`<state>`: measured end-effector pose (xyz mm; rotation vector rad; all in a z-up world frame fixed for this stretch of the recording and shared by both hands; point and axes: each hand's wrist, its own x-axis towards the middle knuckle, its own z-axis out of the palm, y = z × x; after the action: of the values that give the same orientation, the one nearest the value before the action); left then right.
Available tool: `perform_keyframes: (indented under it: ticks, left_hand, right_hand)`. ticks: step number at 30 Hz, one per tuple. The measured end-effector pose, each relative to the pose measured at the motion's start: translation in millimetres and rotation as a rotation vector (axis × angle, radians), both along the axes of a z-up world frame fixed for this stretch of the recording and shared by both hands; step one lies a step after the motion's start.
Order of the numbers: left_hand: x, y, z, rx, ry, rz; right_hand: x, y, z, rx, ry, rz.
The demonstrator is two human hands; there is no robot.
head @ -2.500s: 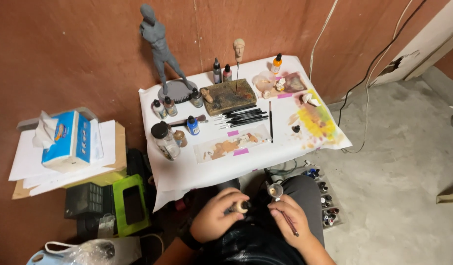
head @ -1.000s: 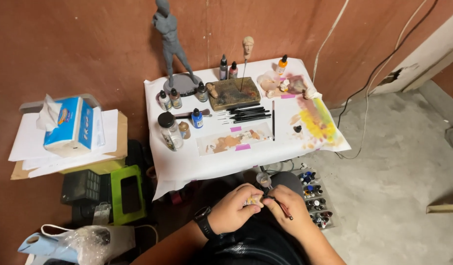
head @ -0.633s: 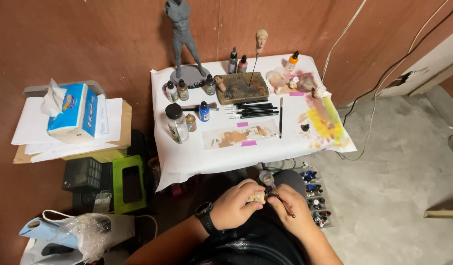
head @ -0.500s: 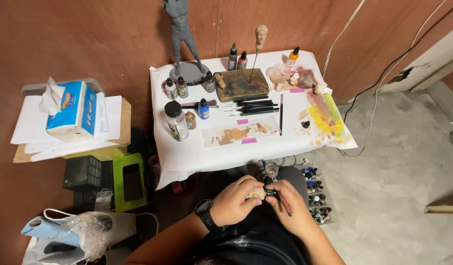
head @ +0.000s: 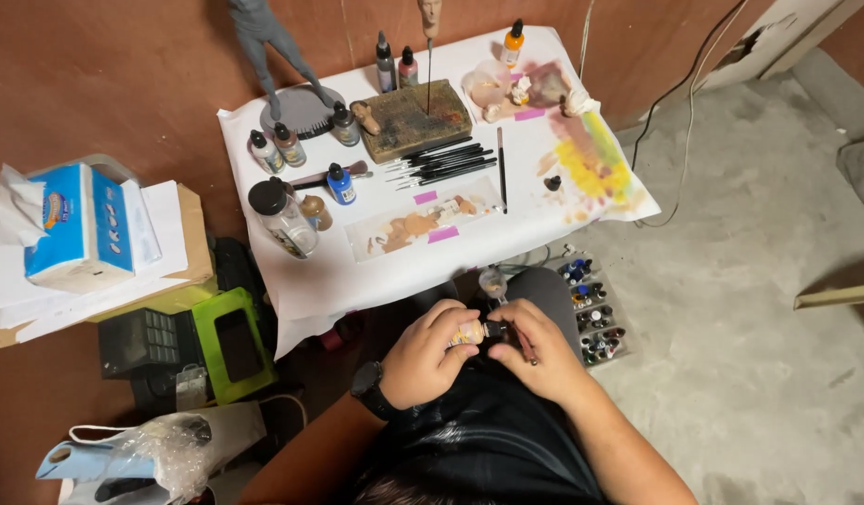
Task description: Applying paint to a small figurine head using an airbrush and a fine detail brush at a workbench.
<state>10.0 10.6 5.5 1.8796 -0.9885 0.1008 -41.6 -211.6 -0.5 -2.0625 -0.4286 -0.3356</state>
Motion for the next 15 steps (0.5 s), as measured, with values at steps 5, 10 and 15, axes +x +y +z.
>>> perform_keyframes:
  ticks: [5, 10, 15]
  left_hand:
    - [-0.4, -1.3, 2.1, 0.005, 0.013, -0.025]
    - [8.6, 6.5, 4.7, -0.077, 0.229, -0.147]
    - [25.8, 14.6, 35.1, -0.096, 0.163, -0.063]
  right_hand:
    - [-0.5, 5.7, -5.1, -0.007, -0.071, -0.074]
    - [-1.0, -2.9, -14.1, 0.006, -0.280, -0.153]
    - [0.1, -5.5, -31.1, 0.138, -0.362, -0.161]
